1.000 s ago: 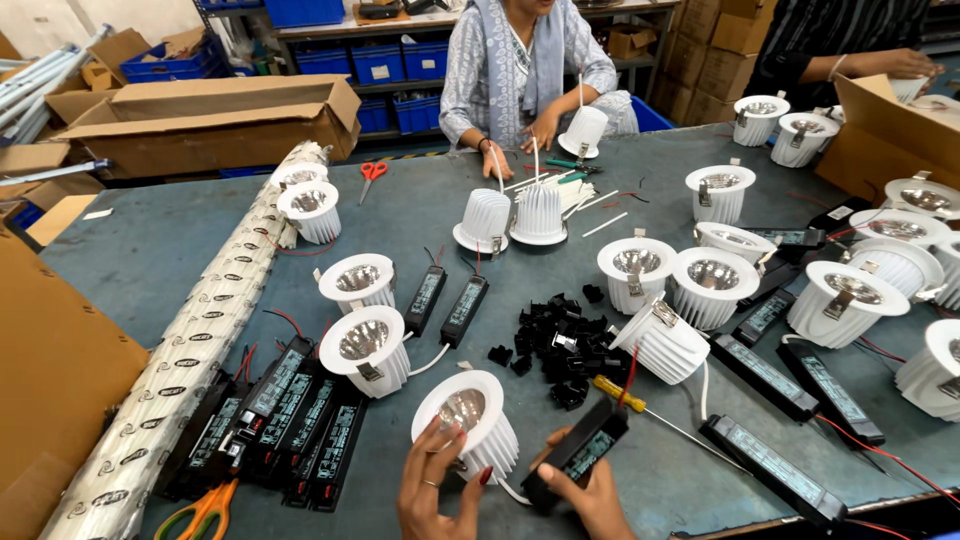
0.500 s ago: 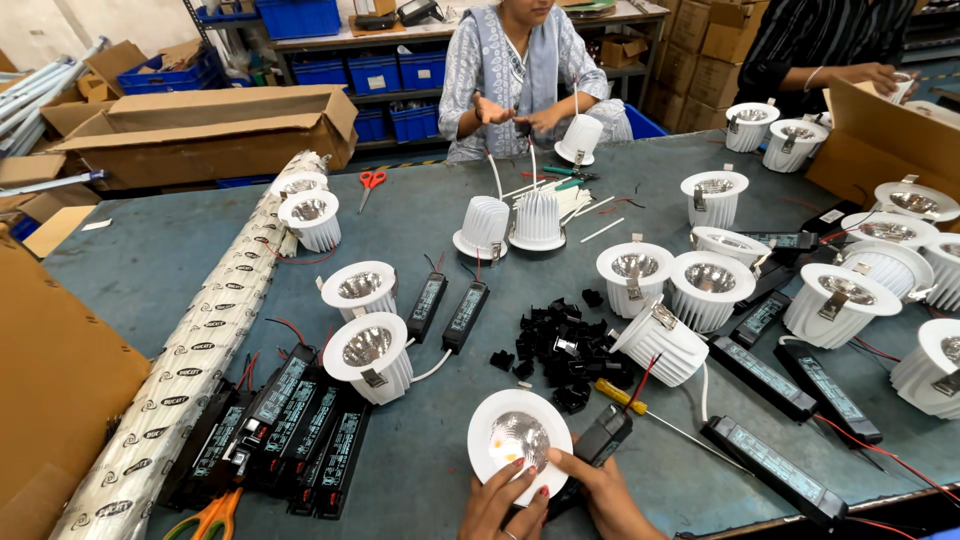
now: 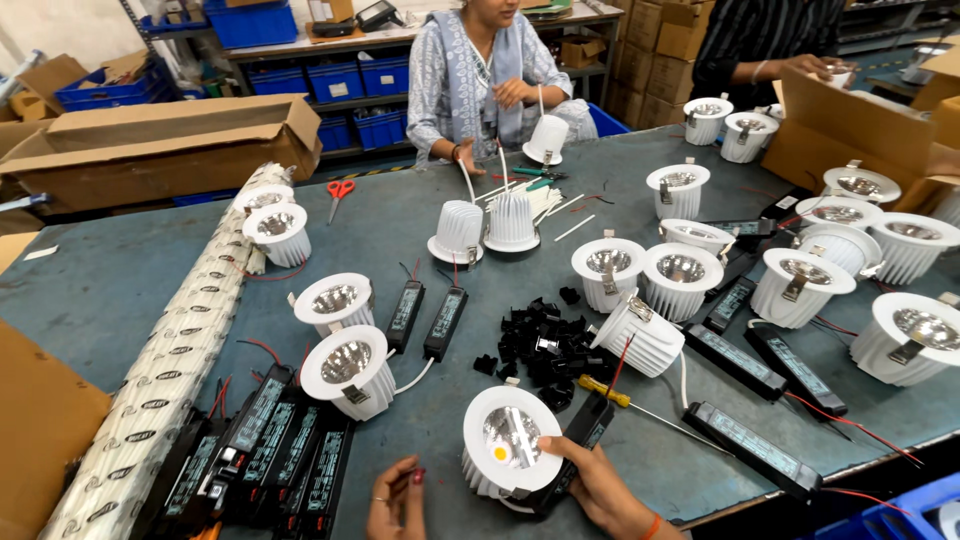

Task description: The person assembles LED downlight fixtures by connecting wires to drivers using a screwdriver, then attaching black plastic clips to secure the components. The person repeats this process for multiple units on a workbench.

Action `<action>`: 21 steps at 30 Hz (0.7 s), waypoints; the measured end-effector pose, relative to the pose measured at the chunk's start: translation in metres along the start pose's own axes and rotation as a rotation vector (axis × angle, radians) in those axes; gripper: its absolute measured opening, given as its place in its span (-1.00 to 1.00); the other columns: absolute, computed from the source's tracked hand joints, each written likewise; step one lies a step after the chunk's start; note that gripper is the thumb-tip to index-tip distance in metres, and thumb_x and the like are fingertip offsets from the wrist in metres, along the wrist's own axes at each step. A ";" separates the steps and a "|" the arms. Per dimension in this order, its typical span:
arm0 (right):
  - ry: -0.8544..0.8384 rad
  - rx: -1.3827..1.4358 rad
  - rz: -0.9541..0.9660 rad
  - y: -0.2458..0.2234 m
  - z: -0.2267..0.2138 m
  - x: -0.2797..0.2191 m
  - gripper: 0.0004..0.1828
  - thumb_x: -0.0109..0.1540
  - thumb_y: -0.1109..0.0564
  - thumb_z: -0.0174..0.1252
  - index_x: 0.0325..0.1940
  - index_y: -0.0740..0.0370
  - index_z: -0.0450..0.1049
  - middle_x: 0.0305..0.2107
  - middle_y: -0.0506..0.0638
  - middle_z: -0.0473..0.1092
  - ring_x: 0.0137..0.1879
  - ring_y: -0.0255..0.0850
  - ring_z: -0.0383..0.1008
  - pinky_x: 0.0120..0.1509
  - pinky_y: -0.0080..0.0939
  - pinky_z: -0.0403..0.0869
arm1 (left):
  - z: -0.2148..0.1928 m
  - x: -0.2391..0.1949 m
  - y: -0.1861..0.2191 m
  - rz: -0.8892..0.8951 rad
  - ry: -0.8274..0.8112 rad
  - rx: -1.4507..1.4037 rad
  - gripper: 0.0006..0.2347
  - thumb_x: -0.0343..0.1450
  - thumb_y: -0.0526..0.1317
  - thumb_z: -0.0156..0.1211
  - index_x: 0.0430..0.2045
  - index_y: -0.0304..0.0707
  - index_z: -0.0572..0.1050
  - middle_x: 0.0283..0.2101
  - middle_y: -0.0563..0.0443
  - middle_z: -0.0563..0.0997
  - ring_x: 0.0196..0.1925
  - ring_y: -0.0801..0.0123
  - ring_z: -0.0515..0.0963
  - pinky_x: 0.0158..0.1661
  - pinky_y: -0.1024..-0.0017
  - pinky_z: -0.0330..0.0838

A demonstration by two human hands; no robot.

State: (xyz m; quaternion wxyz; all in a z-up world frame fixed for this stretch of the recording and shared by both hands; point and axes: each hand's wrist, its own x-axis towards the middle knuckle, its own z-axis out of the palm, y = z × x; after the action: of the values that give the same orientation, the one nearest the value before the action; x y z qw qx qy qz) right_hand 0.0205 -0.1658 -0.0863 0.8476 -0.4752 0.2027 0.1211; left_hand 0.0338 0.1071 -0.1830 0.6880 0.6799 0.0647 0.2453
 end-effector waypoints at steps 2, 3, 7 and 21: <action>-0.013 0.025 0.012 0.000 -0.001 0.004 -0.51 0.09 0.13 0.29 0.03 0.49 0.52 -0.26 0.17 0.61 -0.21 -0.07 0.65 -0.06 -0.04 0.61 | 0.003 0.005 -0.008 -0.156 -0.025 -0.061 -0.84 0.38 -0.42 0.21 -0.19 -0.38 0.60 -0.18 -0.19 0.72 -0.12 0.24 0.73 -0.05 0.37 0.58; -0.019 0.033 0.021 -0.001 -0.001 0.006 -0.51 0.10 0.13 0.27 0.03 0.50 0.52 -0.25 0.17 0.61 -0.21 -0.08 0.65 -0.06 -0.06 0.61 | 0.005 0.004 -0.011 -0.095 -0.049 -0.019 -0.86 0.37 -0.42 0.23 -0.24 -0.38 0.62 -0.21 -0.17 0.72 -0.18 0.25 0.74 -0.11 0.39 0.60; -0.040 0.120 0.092 -0.006 -0.001 0.022 -0.54 0.11 0.14 0.22 0.01 0.52 0.52 -0.24 0.20 0.60 -0.20 -0.07 0.65 -0.05 -0.07 0.62 | 0.007 -0.003 -0.001 0.172 -0.109 0.196 -0.94 0.31 -0.38 0.32 -0.42 -0.36 0.65 -0.28 -0.08 0.73 -0.27 0.36 0.78 -0.23 0.48 0.65; -0.242 -0.123 -0.065 -0.020 0.031 0.014 -0.79 0.07 0.22 0.23 -0.22 0.29 0.48 -0.43 0.06 0.50 -0.36 -0.17 0.56 -0.17 -0.11 0.56 | 0.037 0.009 0.096 -0.096 -0.273 -0.364 -0.50 0.49 -0.23 0.10 0.36 -0.37 0.24 0.28 -0.17 0.50 0.29 0.28 0.49 0.23 0.44 0.28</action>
State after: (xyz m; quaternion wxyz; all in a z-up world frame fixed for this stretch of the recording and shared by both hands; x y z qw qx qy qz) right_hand 0.0478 -0.1497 -0.0635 0.8387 -0.5143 0.0757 0.1624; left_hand 0.0332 0.0731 -0.0858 0.8126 0.5677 -0.0422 0.1254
